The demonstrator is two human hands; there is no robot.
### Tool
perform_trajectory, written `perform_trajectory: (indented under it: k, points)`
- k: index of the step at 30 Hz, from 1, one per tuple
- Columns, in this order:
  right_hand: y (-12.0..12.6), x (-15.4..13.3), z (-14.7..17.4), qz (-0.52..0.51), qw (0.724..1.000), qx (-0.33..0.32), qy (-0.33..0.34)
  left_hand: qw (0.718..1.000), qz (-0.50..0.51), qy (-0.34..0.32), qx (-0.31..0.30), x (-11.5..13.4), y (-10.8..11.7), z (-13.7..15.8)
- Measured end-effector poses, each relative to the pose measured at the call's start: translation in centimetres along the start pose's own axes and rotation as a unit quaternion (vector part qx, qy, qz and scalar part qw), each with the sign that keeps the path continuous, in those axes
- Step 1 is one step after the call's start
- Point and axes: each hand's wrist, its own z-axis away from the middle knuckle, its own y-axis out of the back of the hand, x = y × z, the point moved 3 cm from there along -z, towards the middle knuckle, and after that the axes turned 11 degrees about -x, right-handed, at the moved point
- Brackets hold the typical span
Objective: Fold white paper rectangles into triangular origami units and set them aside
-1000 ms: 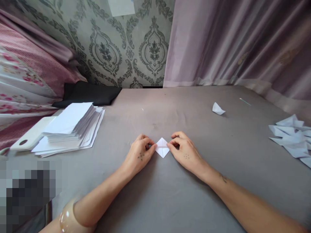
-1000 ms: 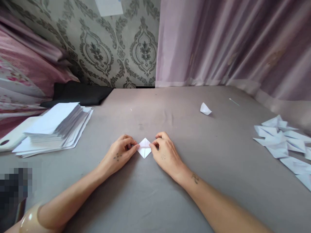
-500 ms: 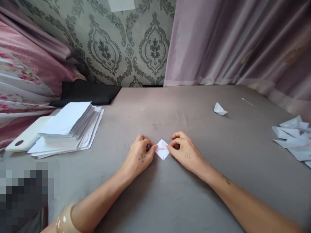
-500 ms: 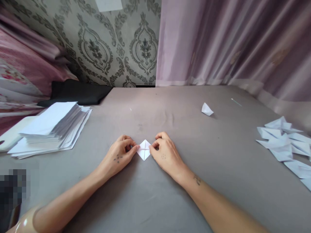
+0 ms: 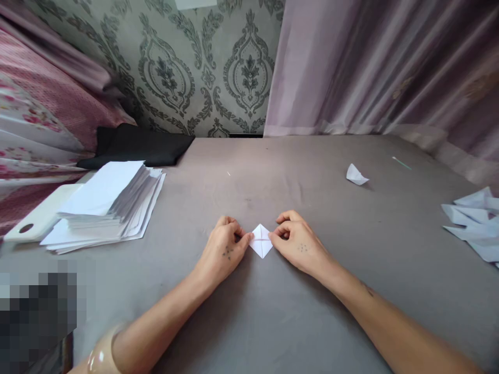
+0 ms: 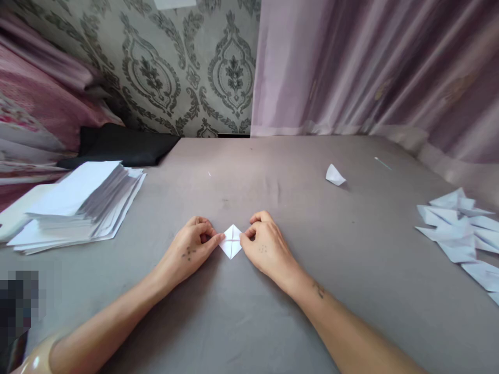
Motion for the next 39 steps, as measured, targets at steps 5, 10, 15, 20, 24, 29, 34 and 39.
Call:
perform_trajectory:
  k: [5, 10, 15, 20, 24, 29, 34, 39]
  points:
    - [0.1, -0.1, 0.0, 0.008, 1.0, -0.011, -0.015, 0.999, -0.042, -0.006, 0.001, -0.3, -0.3, -0.2]
    - [0.2, -0.1, -0.2, 0.013, 0.999, -0.028, -0.014, 0.996, -0.068, -0.053, -0.003, -0.6, -0.6, -0.2]
    - [1.4, -0.2, -0.6, -0.004, 0.996, -0.084, -0.031, 0.964, -0.129, -0.227, -0.043, 0.0, -1.1, 0.0]
    - [2.6, -0.4, -0.6, -0.032, 0.989, -0.143, -0.023, 0.958, -0.137, -0.248, -0.047, -0.1, -1.2, 0.0]
    - [2.3, -0.3, -0.4, -0.021, 0.994, -0.11, -0.016, 0.955, -0.144, -0.255, -0.038, -0.1, -1.2, 0.0]
    - [1.8, -0.2, -0.4, -0.009, 0.995, -0.097, -0.019, 0.954, -0.154, -0.255, -0.037, 0.0, -1.2, 0.1]
    - [1.5, 0.2, -0.4, -0.005, 0.995, -0.096, -0.019, 0.952, -0.168, -0.251, -0.045, 0.1, -1.2, 0.1]
    - [1.6, 0.7, -0.3, -0.018, 0.997, -0.069, 0.004, 0.948, -0.185, -0.254, -0.058, 0.1, -1.1, 0.1]
